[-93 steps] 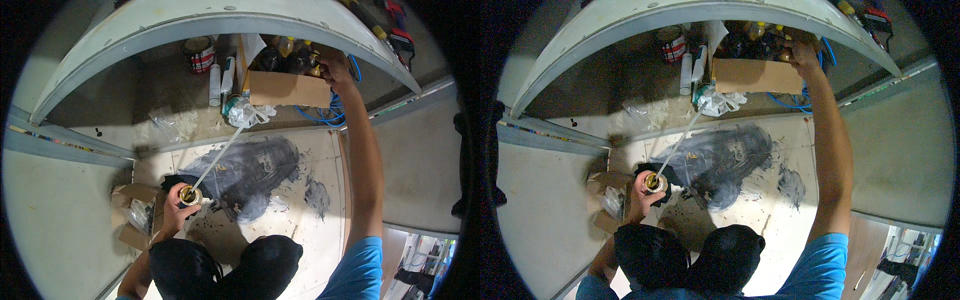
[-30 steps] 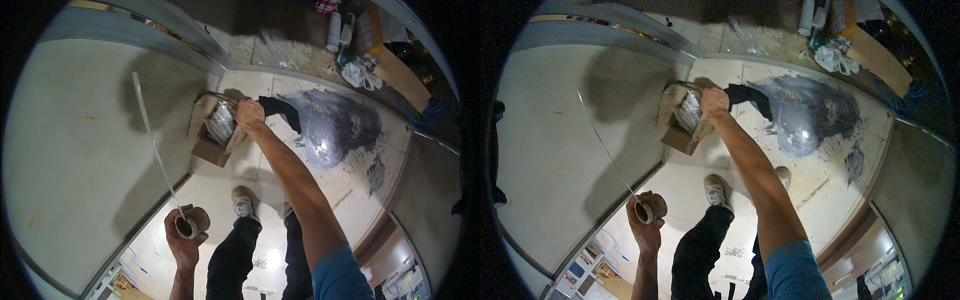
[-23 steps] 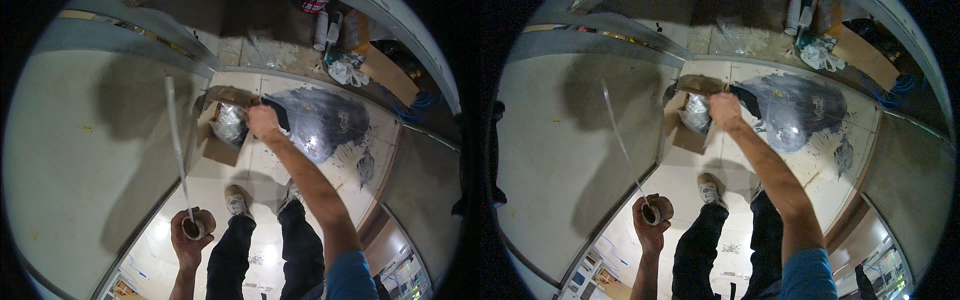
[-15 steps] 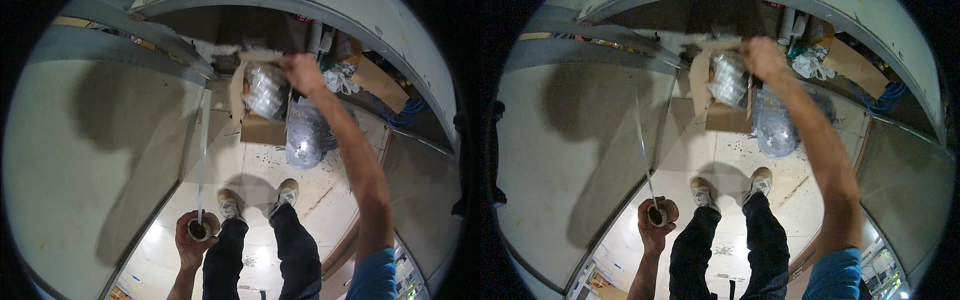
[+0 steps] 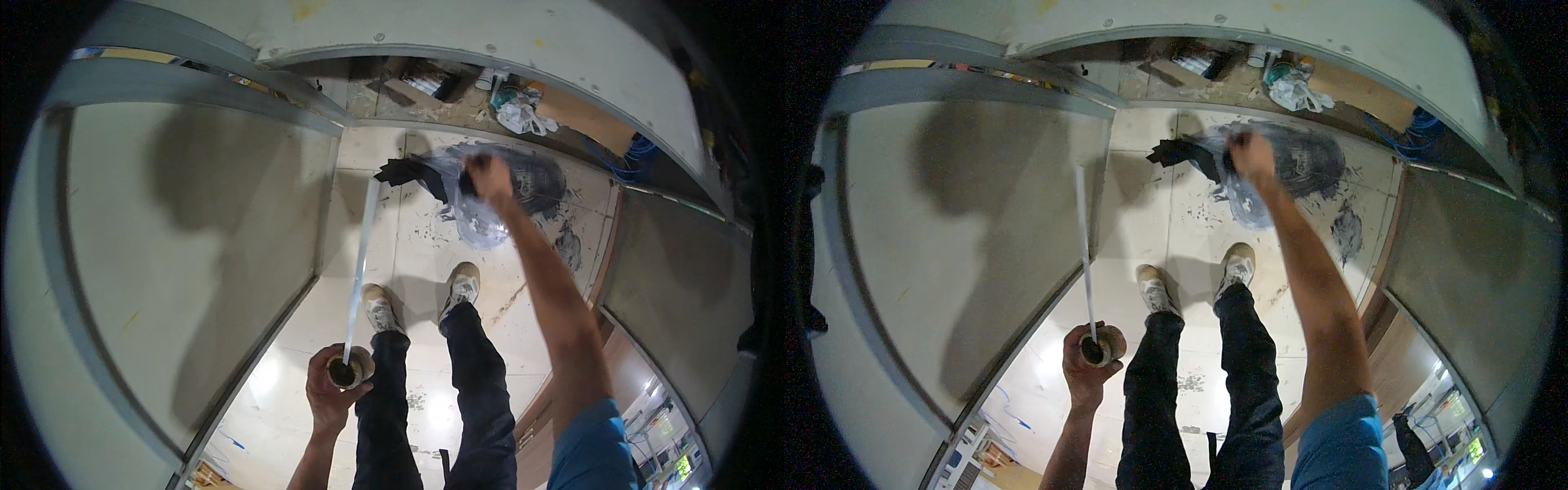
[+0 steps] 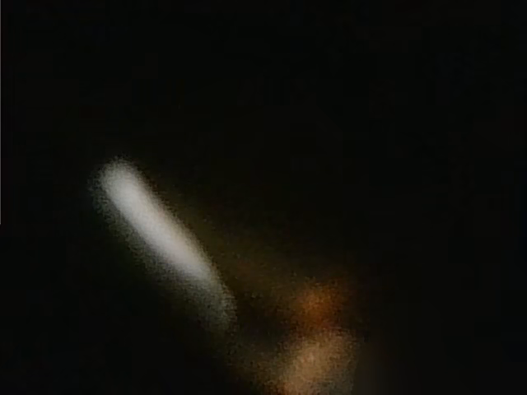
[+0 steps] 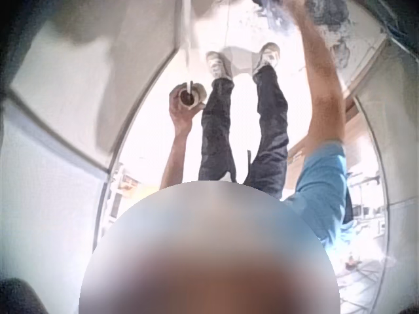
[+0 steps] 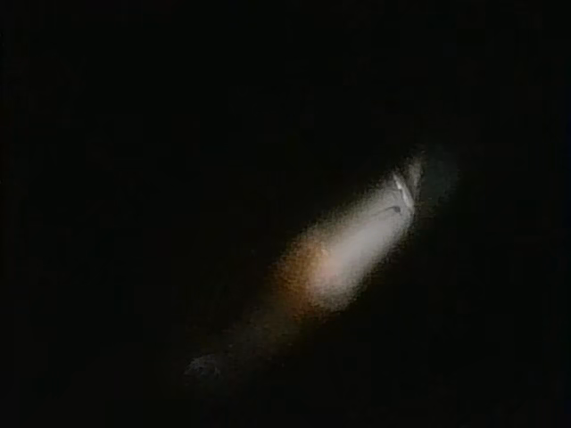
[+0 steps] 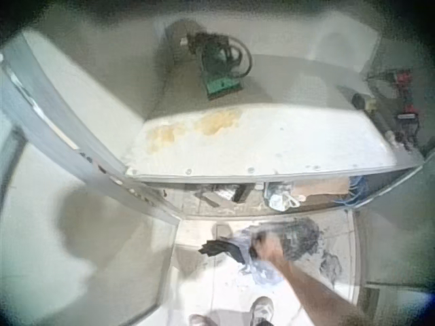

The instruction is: The person sits on the floor and mixes a yellow substance in a small container using a stick. They add liquid from a dark bottle and later from a clear bottle, stirring the mixture repeatedly. The person then stands and moves to a workbench to continue mixing.

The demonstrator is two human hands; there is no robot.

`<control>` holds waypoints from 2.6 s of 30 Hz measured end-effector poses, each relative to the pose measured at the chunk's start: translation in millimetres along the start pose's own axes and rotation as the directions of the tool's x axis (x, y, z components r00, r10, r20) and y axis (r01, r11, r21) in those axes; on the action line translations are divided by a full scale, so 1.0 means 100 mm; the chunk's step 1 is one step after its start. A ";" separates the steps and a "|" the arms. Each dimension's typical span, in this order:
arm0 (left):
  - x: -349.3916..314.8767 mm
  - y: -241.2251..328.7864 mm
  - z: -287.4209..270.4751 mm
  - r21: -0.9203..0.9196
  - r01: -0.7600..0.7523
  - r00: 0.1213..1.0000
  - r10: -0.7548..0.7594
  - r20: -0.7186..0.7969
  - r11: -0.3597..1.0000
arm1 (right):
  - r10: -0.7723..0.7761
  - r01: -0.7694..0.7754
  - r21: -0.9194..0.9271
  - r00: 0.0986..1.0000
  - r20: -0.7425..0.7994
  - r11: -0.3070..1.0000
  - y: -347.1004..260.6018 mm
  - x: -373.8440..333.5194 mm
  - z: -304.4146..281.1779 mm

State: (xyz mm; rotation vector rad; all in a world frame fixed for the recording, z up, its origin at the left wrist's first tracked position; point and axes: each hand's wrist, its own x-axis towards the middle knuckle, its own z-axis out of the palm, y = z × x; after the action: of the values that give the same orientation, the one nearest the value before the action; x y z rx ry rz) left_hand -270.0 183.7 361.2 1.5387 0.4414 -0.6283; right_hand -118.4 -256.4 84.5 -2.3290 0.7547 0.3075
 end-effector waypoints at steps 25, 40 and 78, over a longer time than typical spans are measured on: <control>-3.93 0.83 -1.70 0.230 -0.066 0.987 0.029 0.160 0.971 | 0.023 0.120 0.850 0.988 -0.153 0.512 -2.78 -5.53 -2.04; -3.52 2.82 -1.31 0.394 -0.727 0.663 0.426 0.616 0.562 | 0.291 0.446 0.894 0.861 -0.417 -0.041 -1.36 -7.49 -5.10; -3.71 3.18 1.92 0.195 -0.763 0.546 0.453 0.705 0.616 | 0.048 -0.046 0.026 0.577 -0.815 0.999 -0.39 -6.98 -6.62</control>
State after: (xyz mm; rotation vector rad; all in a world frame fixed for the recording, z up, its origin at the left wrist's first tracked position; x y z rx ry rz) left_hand -380.6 5.8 842.4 1.7055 -0.8380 -0.6125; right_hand -645.1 -363.1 883.4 -2.3933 1.2340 -0.8458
